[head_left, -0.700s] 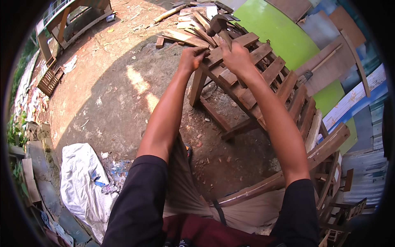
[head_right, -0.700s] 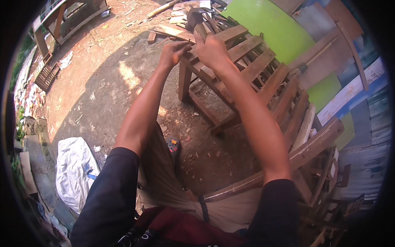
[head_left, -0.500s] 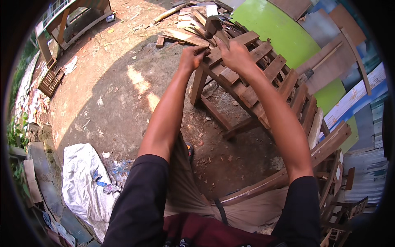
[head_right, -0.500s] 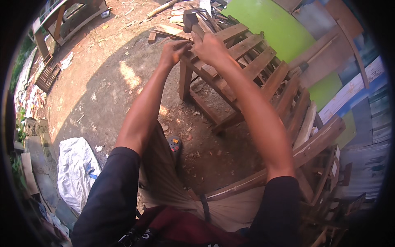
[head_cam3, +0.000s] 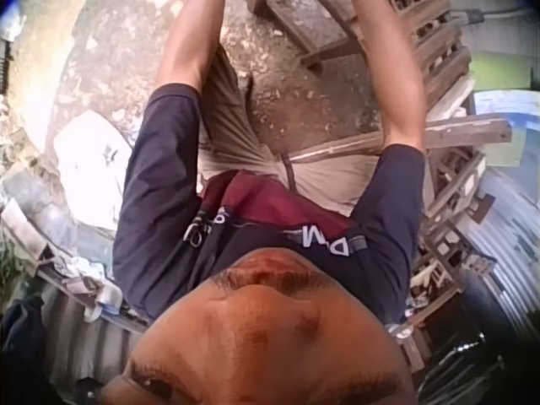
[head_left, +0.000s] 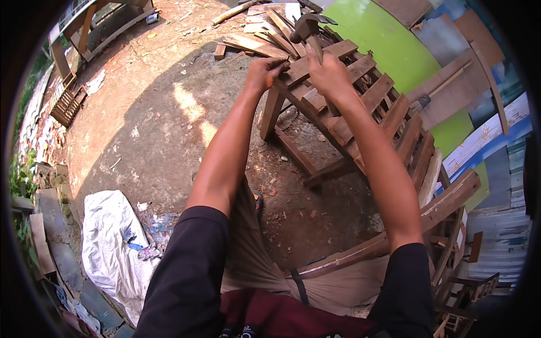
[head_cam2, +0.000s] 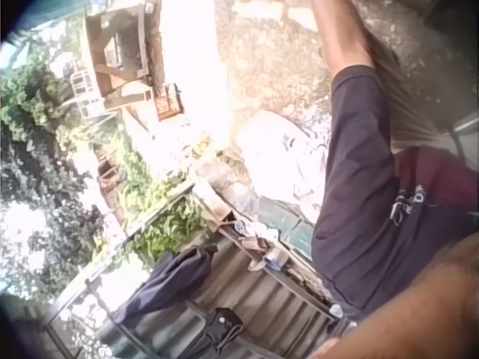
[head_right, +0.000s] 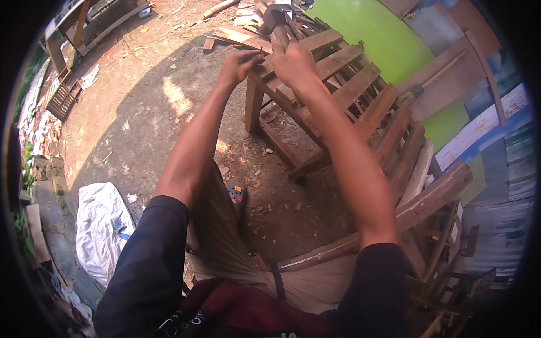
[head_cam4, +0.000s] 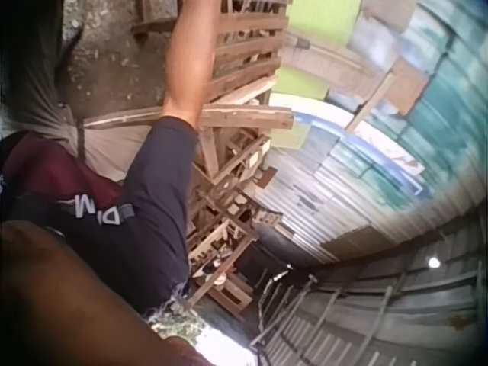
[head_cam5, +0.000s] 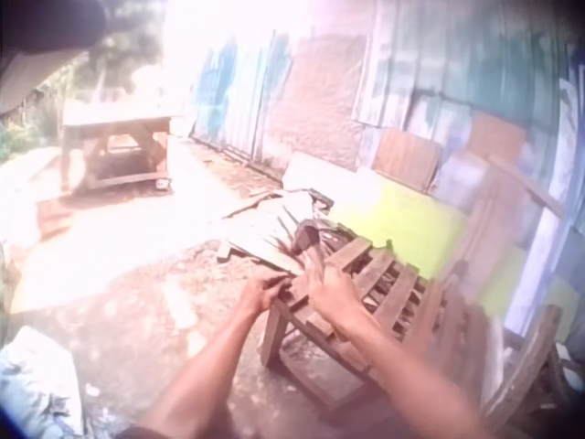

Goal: The person uses a hammer to pry apart a wooden pallet, removing individual planks. They then use a hand saw to cut a detached plank into smaller pieces.

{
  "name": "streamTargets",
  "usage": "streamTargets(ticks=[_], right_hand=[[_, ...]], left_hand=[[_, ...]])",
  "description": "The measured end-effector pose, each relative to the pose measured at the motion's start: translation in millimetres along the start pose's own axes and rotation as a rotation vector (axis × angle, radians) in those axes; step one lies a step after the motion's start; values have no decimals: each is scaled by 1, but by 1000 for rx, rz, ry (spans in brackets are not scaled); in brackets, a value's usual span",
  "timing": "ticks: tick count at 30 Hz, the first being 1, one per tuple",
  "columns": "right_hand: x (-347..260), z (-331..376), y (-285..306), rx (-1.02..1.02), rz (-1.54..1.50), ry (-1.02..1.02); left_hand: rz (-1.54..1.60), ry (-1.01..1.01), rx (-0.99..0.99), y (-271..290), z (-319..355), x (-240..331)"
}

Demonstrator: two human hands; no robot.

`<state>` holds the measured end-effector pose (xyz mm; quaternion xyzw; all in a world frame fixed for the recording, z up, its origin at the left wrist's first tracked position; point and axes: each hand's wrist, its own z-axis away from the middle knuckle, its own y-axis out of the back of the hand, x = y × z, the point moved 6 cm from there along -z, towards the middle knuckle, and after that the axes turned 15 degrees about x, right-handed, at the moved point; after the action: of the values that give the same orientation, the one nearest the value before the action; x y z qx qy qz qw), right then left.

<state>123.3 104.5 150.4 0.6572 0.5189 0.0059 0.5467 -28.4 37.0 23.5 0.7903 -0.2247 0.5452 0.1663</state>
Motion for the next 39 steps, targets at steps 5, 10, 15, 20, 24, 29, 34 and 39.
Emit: streamTargets(ticks=[5, 10, 15, 20, 24, 29, 34, 39], right_hand=[[-2, -6, -9, -158, 2, -37], [8, -6, -14, 29, 40, 139], [19, -2, -14, 239, 29, 224], [3, -18, -10, -13, 4, 153], [3, -11, -17, -99, 29, 93], [17, -11, -13, -156, -7, 2], [18, -20, -11, 51, 36, 119], [11, -13, -10, -130, 27, -13]], left_hand=[[-87, -57, 12, 7, -9, -11], [-54, -35, -6, 1, -2, 0], [-15, -58, -9, -2, -5, -9], [-64, -56, -3, -3, -8, -9], [-123, -113, 12, 4, -6, -11], [-66, -76, 6, -3, 2, -5], [-45, -56, 6, 2, -5, -10], [-106, -95, 24, 4, -7, -16]])
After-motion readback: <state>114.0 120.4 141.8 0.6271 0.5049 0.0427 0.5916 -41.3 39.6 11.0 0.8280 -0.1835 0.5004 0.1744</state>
